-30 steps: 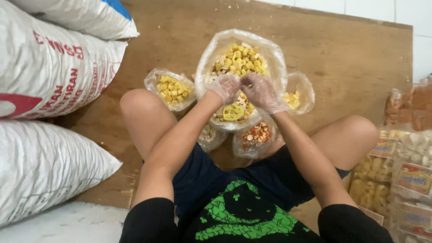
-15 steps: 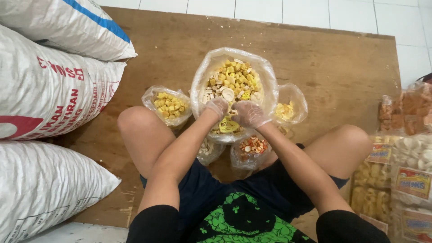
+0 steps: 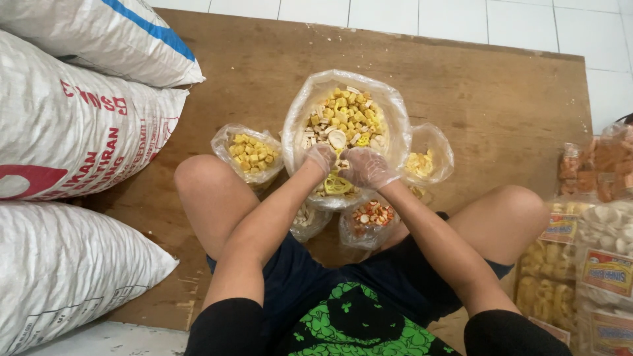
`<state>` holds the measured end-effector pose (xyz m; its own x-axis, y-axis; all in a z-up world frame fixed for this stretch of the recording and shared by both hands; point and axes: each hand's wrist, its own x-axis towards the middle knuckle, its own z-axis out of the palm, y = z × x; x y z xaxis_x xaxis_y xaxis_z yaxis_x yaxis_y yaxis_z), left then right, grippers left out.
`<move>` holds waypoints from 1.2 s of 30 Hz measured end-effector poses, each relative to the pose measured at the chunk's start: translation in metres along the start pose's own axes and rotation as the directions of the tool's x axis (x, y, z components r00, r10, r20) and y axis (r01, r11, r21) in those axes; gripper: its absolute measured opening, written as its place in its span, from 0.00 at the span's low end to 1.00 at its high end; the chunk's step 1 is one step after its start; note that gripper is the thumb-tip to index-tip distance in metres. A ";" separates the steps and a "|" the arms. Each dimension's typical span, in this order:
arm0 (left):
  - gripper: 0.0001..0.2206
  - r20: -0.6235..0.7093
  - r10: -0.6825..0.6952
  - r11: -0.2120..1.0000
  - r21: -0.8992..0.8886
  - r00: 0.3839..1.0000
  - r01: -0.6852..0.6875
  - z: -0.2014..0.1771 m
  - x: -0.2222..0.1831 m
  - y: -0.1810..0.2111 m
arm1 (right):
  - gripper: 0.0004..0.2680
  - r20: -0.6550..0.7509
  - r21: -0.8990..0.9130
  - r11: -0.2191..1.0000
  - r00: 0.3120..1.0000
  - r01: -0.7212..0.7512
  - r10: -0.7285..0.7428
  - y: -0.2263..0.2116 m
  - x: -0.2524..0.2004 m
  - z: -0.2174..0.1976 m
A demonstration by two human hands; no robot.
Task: Mixing various types of crackers and snacks by hand into a large plastic bag while sitting on the floor.
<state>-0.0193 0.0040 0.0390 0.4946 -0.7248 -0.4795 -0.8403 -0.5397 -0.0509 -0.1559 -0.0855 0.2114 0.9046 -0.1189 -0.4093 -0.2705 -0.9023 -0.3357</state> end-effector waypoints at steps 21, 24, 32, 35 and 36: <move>0.10 -0.508 -0.164 0.731 -0.638 0.845 -0.242 -0.121 -0.090 -0.012 | 0.13 -0.355 0.337 0.941 0.921 -0.032 0.158 0.017 0.016 -0.032; 0.11 -0.319 -0.289 0.401 -0.897 0.903 -0.188 -0.113 -0.062 -0.010 | 0.13 -0.347 0.633 0.770 0.917 0.075 0.196 -0.009 -0.005 -0.048; 0.11 -0.255 -0.286 0.064 -0.967 0.924 -0.247 -0.176 -0.128 0.002 | 0.12 -0.439 0.626 0.776 0.856 0.072 0.275 0.012 0.020 -0.033; 0.11 -0.267 -0.288 0.104 -0.963 0.920 -0.247 -0.185 -0.137 0.003 | 0.11 -0.430 0.637 0.769 0.848 0.042 0.310 0.005 0.014 -0.039; 0.11 -0.282 -0.295 0.096 -0.959 0.913 -0.266 -0.187 -0.140 0.002 | 0.10 -0.417 0.654 0.755 0.851 0.038 0.318 0.000 0.008 -0.043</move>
<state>-0.0490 0.0242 0.2694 0.7617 -0.6236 -0.1756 0.0010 -0.2698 0.9629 -0.1343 -0.1043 0.2446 0.8213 -0.5614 -0.1013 -0.3853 -0.4148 -0.8243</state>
